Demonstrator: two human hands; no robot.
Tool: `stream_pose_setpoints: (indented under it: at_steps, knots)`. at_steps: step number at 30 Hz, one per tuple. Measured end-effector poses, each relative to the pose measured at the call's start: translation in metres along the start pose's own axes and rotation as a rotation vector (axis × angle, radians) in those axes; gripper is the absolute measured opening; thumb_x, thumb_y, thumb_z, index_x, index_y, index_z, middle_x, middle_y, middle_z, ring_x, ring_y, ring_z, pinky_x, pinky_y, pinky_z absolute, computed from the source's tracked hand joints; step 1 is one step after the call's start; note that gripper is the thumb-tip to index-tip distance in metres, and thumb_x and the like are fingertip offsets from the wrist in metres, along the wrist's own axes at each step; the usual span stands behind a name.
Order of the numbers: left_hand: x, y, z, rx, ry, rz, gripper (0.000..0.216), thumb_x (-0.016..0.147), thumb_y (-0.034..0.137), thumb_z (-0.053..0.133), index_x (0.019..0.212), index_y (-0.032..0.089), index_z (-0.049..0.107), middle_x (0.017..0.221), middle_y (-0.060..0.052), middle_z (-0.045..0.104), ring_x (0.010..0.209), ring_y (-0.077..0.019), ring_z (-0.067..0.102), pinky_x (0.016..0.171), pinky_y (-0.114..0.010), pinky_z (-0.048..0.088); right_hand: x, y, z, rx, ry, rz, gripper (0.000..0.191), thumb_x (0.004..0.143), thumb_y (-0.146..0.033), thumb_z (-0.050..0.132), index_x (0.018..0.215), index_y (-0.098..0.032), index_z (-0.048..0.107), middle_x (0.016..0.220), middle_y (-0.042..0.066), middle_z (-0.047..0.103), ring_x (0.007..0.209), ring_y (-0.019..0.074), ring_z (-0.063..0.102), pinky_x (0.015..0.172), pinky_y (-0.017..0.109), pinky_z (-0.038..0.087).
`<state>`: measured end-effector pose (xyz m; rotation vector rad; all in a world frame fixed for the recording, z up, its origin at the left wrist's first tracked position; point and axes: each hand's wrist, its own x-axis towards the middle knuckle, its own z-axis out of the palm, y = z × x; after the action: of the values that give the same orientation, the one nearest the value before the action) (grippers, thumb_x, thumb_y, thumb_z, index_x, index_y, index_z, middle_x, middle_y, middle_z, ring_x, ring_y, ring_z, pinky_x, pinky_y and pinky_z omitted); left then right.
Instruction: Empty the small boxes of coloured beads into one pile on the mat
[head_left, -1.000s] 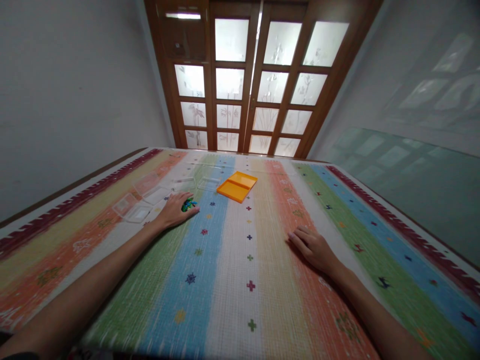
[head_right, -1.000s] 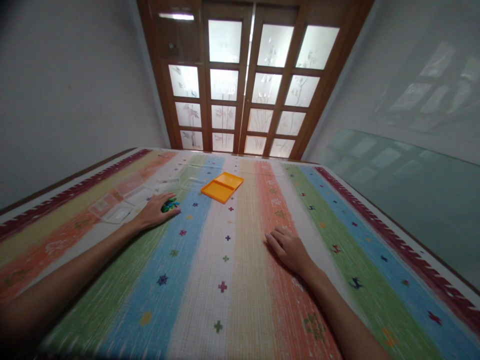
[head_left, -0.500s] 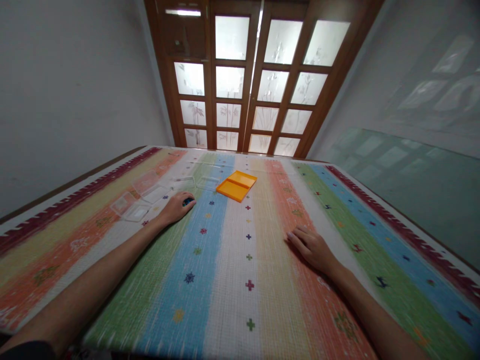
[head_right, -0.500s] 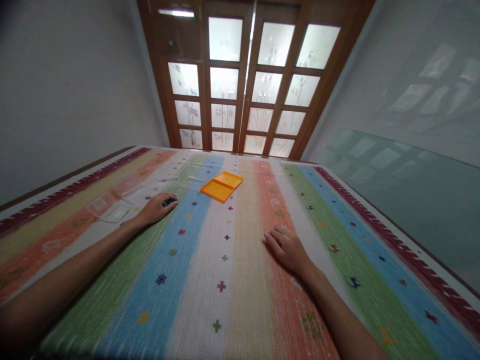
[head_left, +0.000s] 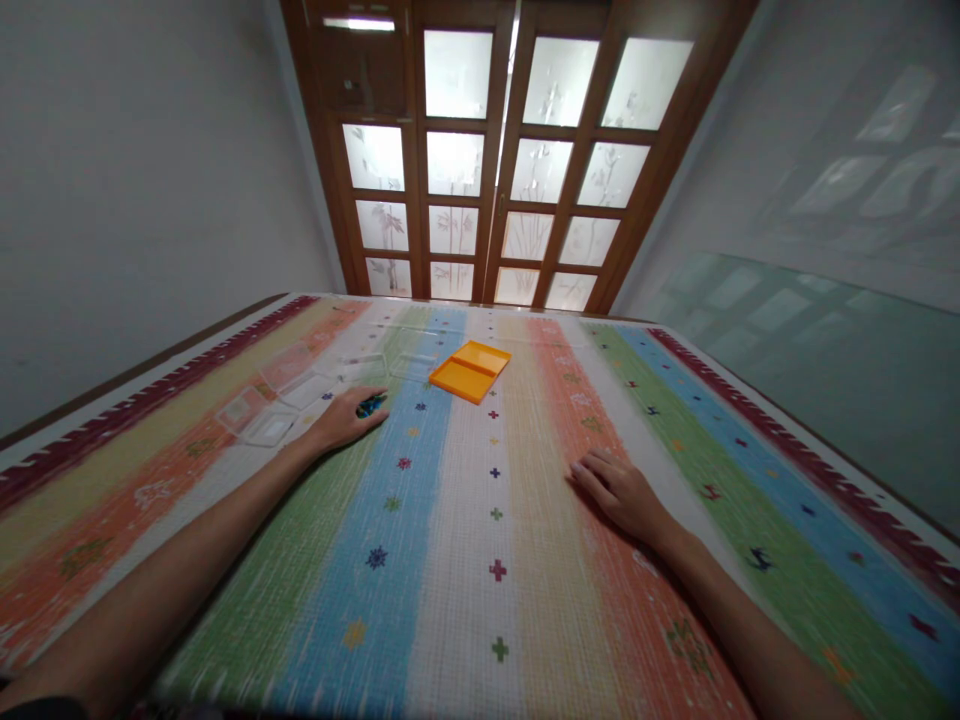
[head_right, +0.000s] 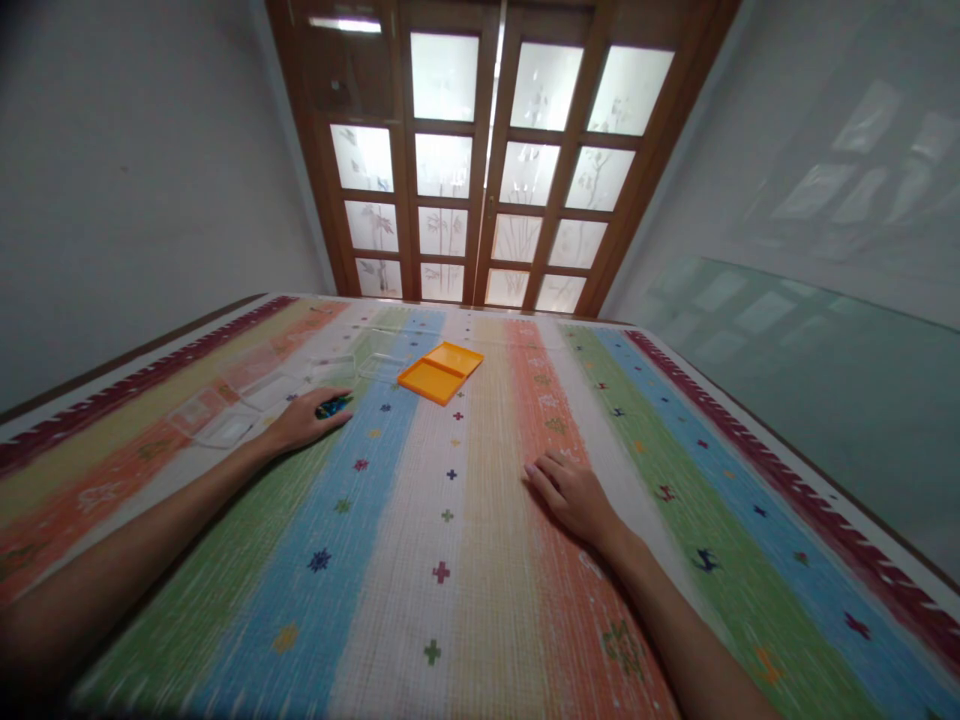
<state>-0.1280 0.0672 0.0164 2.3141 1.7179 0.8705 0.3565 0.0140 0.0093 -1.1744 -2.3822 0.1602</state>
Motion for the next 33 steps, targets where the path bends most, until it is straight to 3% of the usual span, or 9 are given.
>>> stream_pose_setpoints:
  at_steps: [7, 10, 18, 28, 33]
  knots:
    - [0.0033, -0.0007, 0.0005, -0.013, -0.007, 0.024, 0.046, 0.088, 0.058, 0.049, 0.098, 0.02, 0.072, 0.111, -0.012, 0.074, 0.104, -0.0269, 0.068, 0.101, -0.045, 0.05, 0.0013, -0.0006, -0.0005, 0.0, 0.006, -0.006, 0.038, 0.103, -0.039, 0.037, 0.075, -0.021, 0.054, 0.078, 0.006, 0.062, 0.07, 0.0184, 0.058, 0.068, 0.03, 0.042]
    - [0.0008, -0.0021, -0.0016, 0.007, 0.024, -0.01, 0.047, 0.087, 0.057, 0.051, 0.103, 0.018, 0.071, 0.108, -0.013, 0.074, 0.102, -0.0273, 0.068, 0.099, -0.044, 0.051, 0.0013, 0.0001, 0.0002, 0.011, 0.005, 0.014, 0.037, 0.103, -0.039, 0.039, 0.074, -0.021, 0.054, 0.078, 0.006, 0.062, 0.069, 0.0181, 0.058, 0.067, 0.03, 0.042]
    - [-0.0052, -0.0023, -0.0003, 0.086, 0.086, -0.129, 0.058, 0.084, 0.056, 0.056, 0.123, 0.013, 0.064, 0.129, -0.018, 0.066, 0.117, -0.0342, 0.062, 0.105, -0.05, 0.046, 0.0012, 0.0005, 0.0018, 0.023, -0.009, 0.037, 0.035, 0.103, -0.041, 0.038, 0.077, -0.021, 0.052, 0.078, 0.005, 0.06, 0.071, 0.0192, 0.059, 0.069, 0.032, 0.043]
    - [0.0013, -0.0047, 0.0034, 0.072, 0.082, -0.098, 0.052, 0.085, 0.048, 0.056, 0.123, 0.013, 0.06, 0.117, -0.017, 0.069, 0.104, -0.0292, 0.066, 0.096, -0.046, 0.052, 0.0006, 0.0011, 0.0034, 0.002, -0.004, 0.039, 0.033, 0.102, -0.039, 0.04, 0.076, -0.022, 0.051, 0.077, 0.005, 0.06, 0.07, 0.0187, 0.058, 0.069, 0.031, 0.042]
    - [0.0044, -0.0057, 0.005, 0.073, 0.068, -0.035, 0.051, 0.085, 0.049, 0.055, 0.121, 0.012, 0.062, 0.118, -0.017, 0.067, 0.11, -0.0305, 0.062, 0.101, -0.048, 0.047, 0.0011, -0.0005, 0.003, 0.007, 0.005, 0.043, 0.034, 0.102, -0.04, 0.039, 0.076, -0.022, 0.05, 0.077, 0.004, 0.06, 0.069, 0.0185, 0.058, 0.067, 0.03, 0.042]
